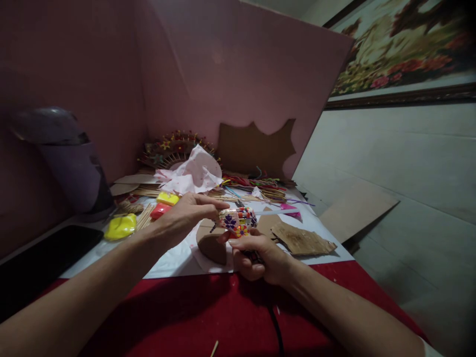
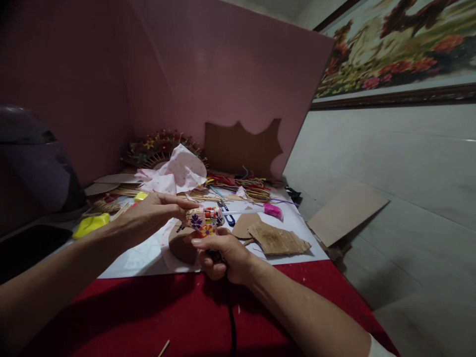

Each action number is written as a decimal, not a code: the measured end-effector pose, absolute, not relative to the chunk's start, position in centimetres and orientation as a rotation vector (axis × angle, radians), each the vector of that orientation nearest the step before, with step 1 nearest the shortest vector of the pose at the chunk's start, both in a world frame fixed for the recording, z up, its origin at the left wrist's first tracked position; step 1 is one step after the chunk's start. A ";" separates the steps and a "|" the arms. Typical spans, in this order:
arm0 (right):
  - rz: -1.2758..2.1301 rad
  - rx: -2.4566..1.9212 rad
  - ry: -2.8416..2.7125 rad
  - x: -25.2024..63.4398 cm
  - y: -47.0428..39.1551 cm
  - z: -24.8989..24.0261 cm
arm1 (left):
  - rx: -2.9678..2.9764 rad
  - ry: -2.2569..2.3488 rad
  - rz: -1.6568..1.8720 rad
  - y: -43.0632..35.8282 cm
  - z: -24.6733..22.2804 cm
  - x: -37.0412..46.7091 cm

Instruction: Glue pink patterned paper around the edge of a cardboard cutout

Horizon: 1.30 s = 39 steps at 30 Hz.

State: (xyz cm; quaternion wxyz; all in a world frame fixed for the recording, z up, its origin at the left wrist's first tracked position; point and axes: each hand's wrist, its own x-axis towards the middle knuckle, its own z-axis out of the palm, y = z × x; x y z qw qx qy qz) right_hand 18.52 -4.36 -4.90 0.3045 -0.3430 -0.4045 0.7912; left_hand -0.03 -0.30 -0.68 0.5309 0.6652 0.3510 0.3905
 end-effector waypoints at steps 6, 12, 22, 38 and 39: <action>2.040 -0.928 -1.109 18.5 -4.5 -4.9 | 1.574 0.792 0.944 -0.1 -0.7 0.0; 2.095 -0.906 -1.094 18.5 -4.4 -5.0 | 1.572 0.807 0.893 -0.2 -0.4 0.0; 2.115 -0.821 -1.080 19.4 -3.6 -5.3 | 2.228 0.832 1.136 -0.1 0.6 -0.8; 1.972 -0.964 -1.204 18.7 -4.0 -5.1 | 2.873 0.876 1.066 -0.2 0.2 -0.7; 1.958 -0.971 -1.221 18.7 -4.0 -5.2 | 2.861 0.885 1.054 -0.2 0.2 -0.7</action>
